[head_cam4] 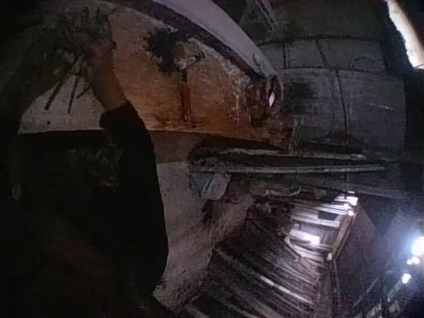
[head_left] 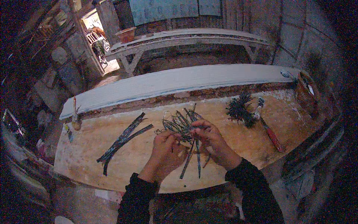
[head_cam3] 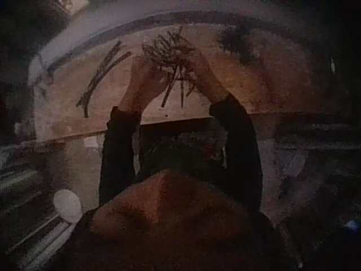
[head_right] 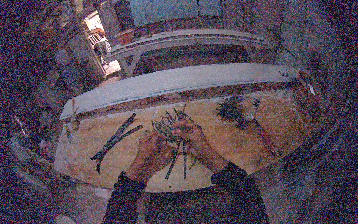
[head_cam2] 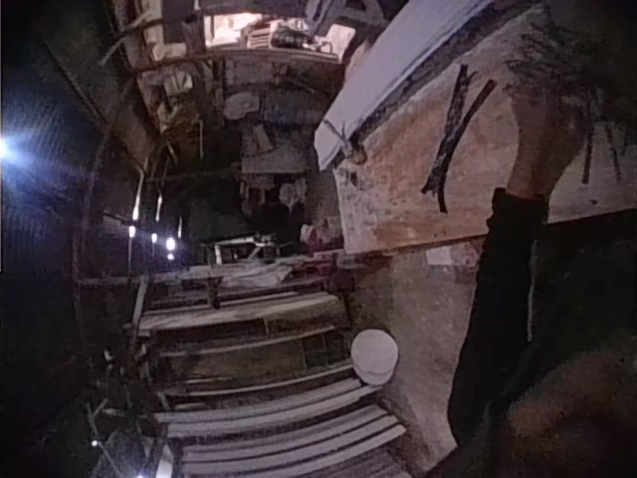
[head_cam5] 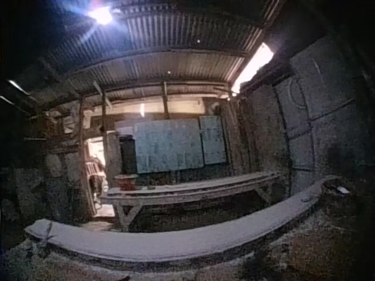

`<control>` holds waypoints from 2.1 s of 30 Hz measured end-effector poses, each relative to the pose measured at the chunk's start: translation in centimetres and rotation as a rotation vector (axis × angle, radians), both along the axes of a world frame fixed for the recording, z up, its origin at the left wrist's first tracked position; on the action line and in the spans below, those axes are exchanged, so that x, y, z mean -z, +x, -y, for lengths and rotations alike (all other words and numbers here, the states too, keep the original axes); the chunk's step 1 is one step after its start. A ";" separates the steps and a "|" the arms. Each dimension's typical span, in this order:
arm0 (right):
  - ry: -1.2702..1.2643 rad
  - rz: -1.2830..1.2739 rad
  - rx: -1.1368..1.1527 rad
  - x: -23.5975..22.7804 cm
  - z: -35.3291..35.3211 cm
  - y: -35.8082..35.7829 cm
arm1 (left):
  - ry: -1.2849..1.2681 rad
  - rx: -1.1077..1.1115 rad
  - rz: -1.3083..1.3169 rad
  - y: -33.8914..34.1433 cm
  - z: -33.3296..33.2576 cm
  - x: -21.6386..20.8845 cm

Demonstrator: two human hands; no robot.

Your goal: The person repeatedly picks up thin wire loops and dark flat strips from a wooden workbench, aligns them, and secures them together by hand. The person handles the items one at a time, forming small bundles and placing them back on the table.

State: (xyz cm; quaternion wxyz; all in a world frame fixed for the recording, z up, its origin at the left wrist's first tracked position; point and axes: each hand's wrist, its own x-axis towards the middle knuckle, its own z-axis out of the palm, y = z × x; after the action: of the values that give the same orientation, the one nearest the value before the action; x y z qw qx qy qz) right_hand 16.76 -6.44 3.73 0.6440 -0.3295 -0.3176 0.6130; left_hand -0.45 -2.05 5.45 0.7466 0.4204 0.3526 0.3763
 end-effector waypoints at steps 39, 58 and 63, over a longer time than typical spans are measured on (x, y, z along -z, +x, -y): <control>0.367 1.110 0.510 2.1 -1.5 -0.6 | 0.480 0.507 -0.083 -2.2 -2.8 3.1; 0.500 0.827 -0.290 3.9 -0.2 -1.9 | 0.047 -0.197 0.090 -0.6 -2.3 1.1; 0.431 0.822 -0.287 3.0 -0.5 -1.0 | 0.017 -0.129 0.150 -0.6 -1.8 1.2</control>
State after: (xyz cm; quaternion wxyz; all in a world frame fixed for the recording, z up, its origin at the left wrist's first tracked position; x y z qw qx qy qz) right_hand 15.79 -5.92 0.71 0.4276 -0.3562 -0.7078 0.4350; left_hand -1.06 -0.29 4.23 0.7415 0.3739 0.3190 0.4568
